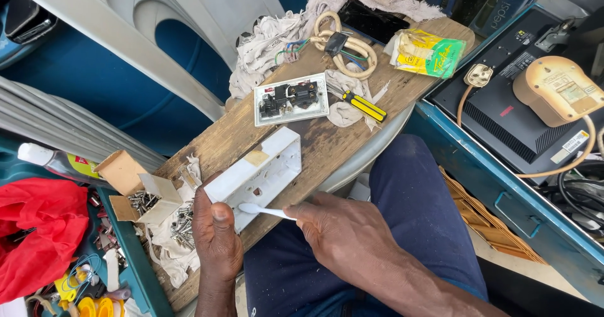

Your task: The person cleans a plastic electrical box and a switch assembly by applying a clear liquid from a bottle and scrubbing the surfaces with a toothbrush.

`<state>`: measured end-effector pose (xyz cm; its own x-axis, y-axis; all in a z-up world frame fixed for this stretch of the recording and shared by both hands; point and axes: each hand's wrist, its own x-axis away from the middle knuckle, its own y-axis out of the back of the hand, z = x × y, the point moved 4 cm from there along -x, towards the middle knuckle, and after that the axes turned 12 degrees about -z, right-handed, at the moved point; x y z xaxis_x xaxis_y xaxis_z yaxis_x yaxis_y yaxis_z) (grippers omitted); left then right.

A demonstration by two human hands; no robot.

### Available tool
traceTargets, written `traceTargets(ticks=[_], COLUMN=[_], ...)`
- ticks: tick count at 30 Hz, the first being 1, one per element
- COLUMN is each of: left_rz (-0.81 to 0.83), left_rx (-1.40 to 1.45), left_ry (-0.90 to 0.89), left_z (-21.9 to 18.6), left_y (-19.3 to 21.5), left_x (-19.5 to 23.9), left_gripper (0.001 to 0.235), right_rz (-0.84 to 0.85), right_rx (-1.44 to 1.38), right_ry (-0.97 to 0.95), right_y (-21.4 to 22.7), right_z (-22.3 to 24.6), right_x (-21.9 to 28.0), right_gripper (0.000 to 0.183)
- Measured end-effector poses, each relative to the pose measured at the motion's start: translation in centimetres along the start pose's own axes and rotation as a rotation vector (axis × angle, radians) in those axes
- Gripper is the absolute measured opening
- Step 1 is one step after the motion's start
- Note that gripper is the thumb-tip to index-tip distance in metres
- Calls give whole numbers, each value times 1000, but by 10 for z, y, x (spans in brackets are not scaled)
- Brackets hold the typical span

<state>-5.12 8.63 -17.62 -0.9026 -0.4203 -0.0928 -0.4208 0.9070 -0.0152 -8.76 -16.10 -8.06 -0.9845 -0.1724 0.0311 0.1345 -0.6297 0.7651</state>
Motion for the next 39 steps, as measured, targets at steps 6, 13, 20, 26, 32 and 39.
traceTargets(ticks=[6,13,20,26,32,39], left_rz=[-7,73,51,122,-310,-412], left_rx=[-22,18,-11,11,220,584], left_ry=[-23,-93,-34,-115,501,731], left_z=[7,-31,-41,-72,-112,-100], left_y=[3,-9,-20,-38,-62,-76], left_x=[0,5,-1,-5,0,3], left_gripper=[90,80,88,74,56,50], right_rz=[-137,-69,-143,3,-58,-203], right_rx=[18,-1,-140,-262,-572,-706], right_ry=[29,-124,-45,-295,-522,-488], right_y=[3,3,-6,4,8,-4], right_z=[-8,-6,-19,-20,-29,-34], right_x=[-5,0,3,-1,-2,-14], right_gripper=[37,34,36,45,55,29])
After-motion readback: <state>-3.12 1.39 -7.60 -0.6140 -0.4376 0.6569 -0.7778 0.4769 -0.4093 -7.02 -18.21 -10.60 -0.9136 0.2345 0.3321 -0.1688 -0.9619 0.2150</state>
